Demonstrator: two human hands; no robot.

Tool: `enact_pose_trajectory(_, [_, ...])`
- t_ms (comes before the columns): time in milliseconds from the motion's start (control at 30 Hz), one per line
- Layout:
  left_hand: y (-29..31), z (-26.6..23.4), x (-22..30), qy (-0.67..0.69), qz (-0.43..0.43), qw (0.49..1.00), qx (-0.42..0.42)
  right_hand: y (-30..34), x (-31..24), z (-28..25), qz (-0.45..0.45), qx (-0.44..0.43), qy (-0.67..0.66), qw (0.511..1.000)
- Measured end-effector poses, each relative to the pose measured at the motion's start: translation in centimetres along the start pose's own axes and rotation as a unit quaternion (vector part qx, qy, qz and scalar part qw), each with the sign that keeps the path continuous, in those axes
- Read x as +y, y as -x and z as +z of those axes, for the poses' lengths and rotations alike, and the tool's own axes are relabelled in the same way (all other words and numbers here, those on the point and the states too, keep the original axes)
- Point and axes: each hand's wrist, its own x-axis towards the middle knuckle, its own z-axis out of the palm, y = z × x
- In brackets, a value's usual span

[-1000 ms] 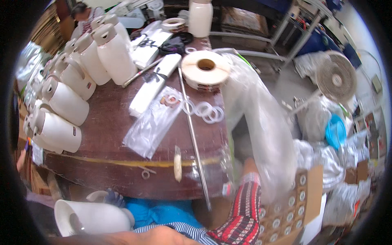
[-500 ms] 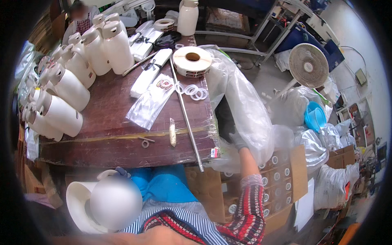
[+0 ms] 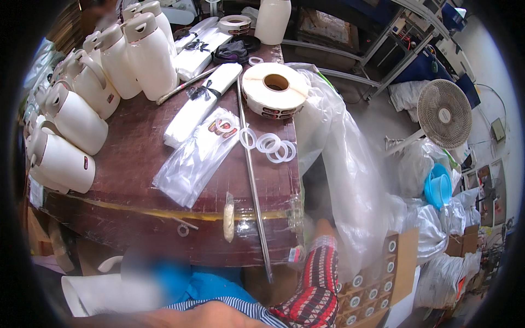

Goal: The person assembles white thermos flasks by inserting inner liners, placing lids, and screwing on caps. The person handles multiple flasks one at a time and places finished units on the table.

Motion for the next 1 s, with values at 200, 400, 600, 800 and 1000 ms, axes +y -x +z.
enact_pose_trajectory(200, [-0.2, 0.6, 0.9, -0.001, 0.002, 1.0, -0.018, 2.3, 2.7, -3.3, -0.014, 0.059, -0.056, 0.997])
enact_pose_trajectory(400, [2.7, -1.3, 0.9, 0.032, 0.035, 0.999, -0.021, 23.4, 2.7, -20.9, -0.145, 0.414, -0.059, 0.897])
enact_pose_trajectory(600, [3.4, -2.8, -2.5, 0.066, 0.086, 0.99, -0.091, 38.6, -7.4, -26.4, -0.455, 0.067, -0.527, 0.714])
enact_pose_trajectory(800, [1.7, -3.6, -4.9, 0.103, 0.092, 0.972, -0.188, 41.0, -17.4, -20.8, -0.541, 0.1, -0.309, 0.776])
enact_pose_trajectory(1000, [-0.5, -4.4, -9.1, 0.149, 0.036, 0.952, -0.265, 47.3, -16.9, -21.7, -0.726, 0.269, -0.009, 0.632])
